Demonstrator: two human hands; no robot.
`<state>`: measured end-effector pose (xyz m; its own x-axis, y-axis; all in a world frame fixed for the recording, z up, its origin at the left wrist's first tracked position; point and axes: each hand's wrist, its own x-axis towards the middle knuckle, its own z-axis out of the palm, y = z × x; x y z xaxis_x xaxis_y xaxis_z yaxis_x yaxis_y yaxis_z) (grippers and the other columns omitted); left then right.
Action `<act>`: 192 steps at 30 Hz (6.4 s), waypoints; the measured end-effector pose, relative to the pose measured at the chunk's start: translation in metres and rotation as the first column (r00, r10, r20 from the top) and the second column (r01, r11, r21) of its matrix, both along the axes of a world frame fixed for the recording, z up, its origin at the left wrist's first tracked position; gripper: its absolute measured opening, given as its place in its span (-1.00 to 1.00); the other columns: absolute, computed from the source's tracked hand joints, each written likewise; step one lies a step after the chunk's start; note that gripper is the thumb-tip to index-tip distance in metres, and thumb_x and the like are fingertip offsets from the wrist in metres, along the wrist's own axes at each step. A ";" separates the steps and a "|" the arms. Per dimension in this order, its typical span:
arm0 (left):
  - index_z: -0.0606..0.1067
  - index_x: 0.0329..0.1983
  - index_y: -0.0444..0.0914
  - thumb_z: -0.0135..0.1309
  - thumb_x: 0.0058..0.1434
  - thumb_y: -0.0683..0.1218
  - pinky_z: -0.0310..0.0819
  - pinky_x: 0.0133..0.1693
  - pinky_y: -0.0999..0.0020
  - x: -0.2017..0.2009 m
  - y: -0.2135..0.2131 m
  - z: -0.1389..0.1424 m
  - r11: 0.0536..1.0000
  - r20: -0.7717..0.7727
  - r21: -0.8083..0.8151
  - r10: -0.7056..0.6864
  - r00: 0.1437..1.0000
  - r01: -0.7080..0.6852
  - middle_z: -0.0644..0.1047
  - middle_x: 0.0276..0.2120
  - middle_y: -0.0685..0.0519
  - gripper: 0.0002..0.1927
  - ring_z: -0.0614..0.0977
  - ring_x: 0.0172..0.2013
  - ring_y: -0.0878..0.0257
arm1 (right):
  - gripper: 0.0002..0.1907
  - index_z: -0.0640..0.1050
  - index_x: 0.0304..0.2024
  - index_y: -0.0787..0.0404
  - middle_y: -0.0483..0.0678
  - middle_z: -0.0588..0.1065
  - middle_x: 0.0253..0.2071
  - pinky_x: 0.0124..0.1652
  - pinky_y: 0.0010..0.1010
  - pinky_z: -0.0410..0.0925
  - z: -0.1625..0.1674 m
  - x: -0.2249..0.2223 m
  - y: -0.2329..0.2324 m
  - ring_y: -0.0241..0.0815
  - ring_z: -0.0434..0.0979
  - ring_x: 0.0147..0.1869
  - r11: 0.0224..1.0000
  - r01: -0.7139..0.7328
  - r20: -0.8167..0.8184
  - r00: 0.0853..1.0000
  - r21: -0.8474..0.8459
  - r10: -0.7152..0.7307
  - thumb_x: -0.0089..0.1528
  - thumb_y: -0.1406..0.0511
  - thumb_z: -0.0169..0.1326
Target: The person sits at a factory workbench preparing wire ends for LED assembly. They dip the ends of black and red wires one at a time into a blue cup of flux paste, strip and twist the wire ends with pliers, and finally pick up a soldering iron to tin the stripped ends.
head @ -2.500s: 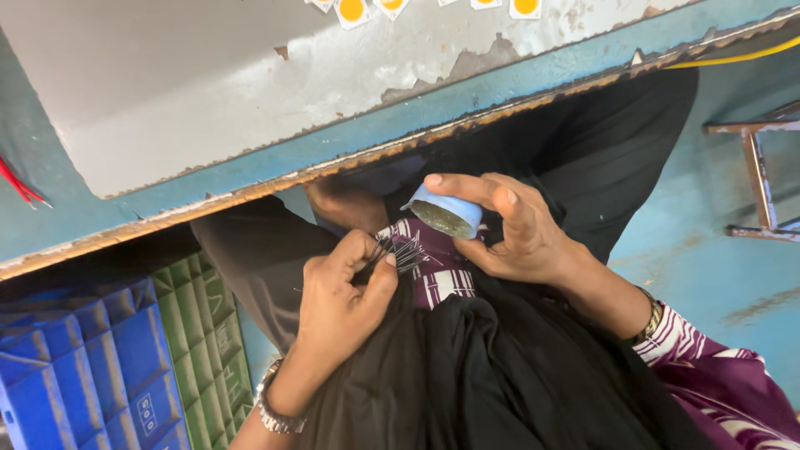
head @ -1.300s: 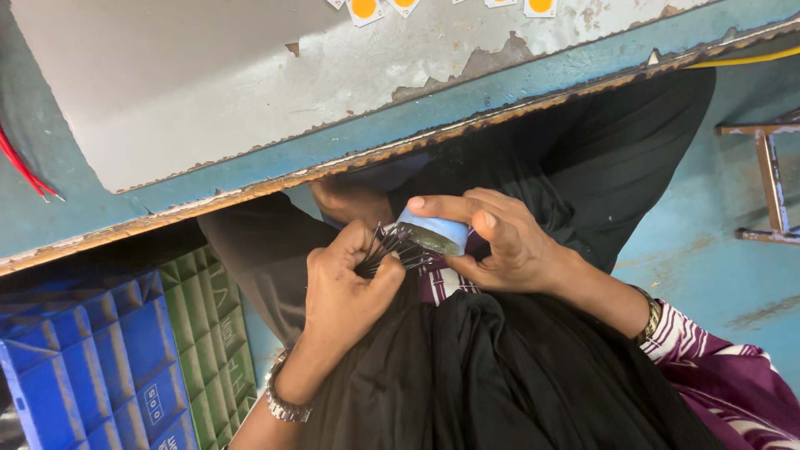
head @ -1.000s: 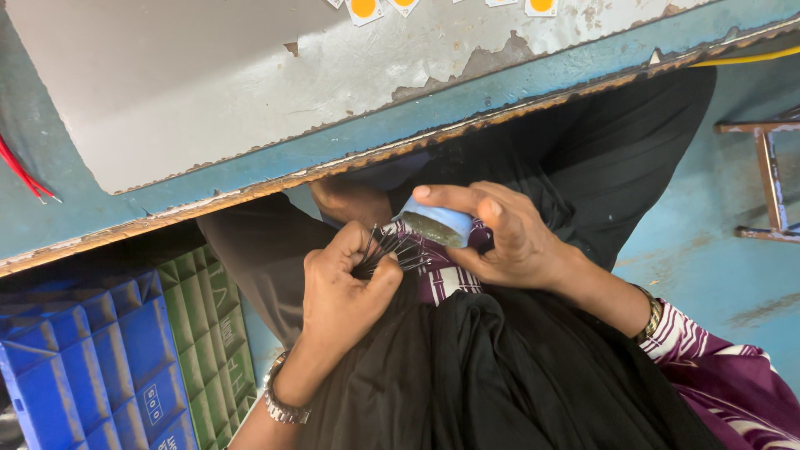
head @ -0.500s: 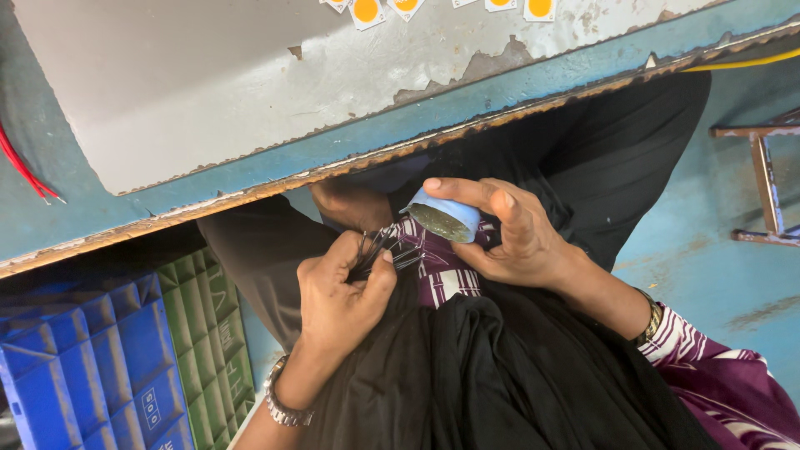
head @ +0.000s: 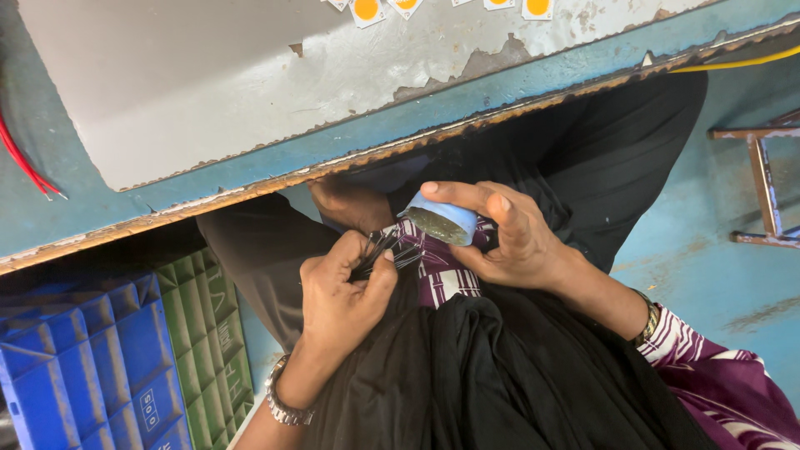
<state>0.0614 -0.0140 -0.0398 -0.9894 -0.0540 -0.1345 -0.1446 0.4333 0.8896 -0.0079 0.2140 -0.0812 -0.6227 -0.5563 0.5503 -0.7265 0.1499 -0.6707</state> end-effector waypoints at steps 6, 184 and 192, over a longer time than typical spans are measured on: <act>0.38 -0.50 -0.32 0.17 0.22 -0.20 0.24 -0.61 0.45 0.000 0.003 0.001 0.999 -0.014 -0.008 -0.031 0.999 0.031 0.37 -0.73 0.07 -0.77 0.36 -0.71 0.46 | 0.40 -0.39 0.58 -0.29 0.13 0.43 0.27 -0.12 -0.25 0.53 0.001 0.004 -0.004 0.04 0.67 -0.02 1.000 0.001 -0.011 1.000 0.015 -0.001 0.13 0.50 0.35; 0.38 -0.49 -0.33 0.12 0.13 -0.22 0.25 -0.57 0.51 -0.005 -0.011 0.007 0.986 0.005 0.119 -0.119 0.993 0.118 0.40 -0.68 0.10 -0.83 0.33 -0.61 0.54 | 0.41 -0.44 0.54 -0.38 0.20 0.36 0.30 0.15 -0.18 0.56 -0.007 0.006 0.013 0.08 0.56 0.28 0.974 -0.172 0.225 0.953 -0.146 0.202 0.16 0.62 0.26; 0.36 -0.52 -0.33 0.15 0.12 -0.21 0.21 -0.59 0.50 -0.005 -0.005 0.002 0.992 0.022 0.092 -0.091 0.996 0.089 0.40 -0.72 0.11 -0.79 0.34 -0.66 0.53 | 0.41 -0.44 0.54 -0.37 0.23 0.35 0.30 0.17 -0.15 0.55 -0.011 0.007 0.015 0.12 0.55 0.30 0.976 -0.161 0.244 0.950 -0.147 0.193 0.14 0.63 0.23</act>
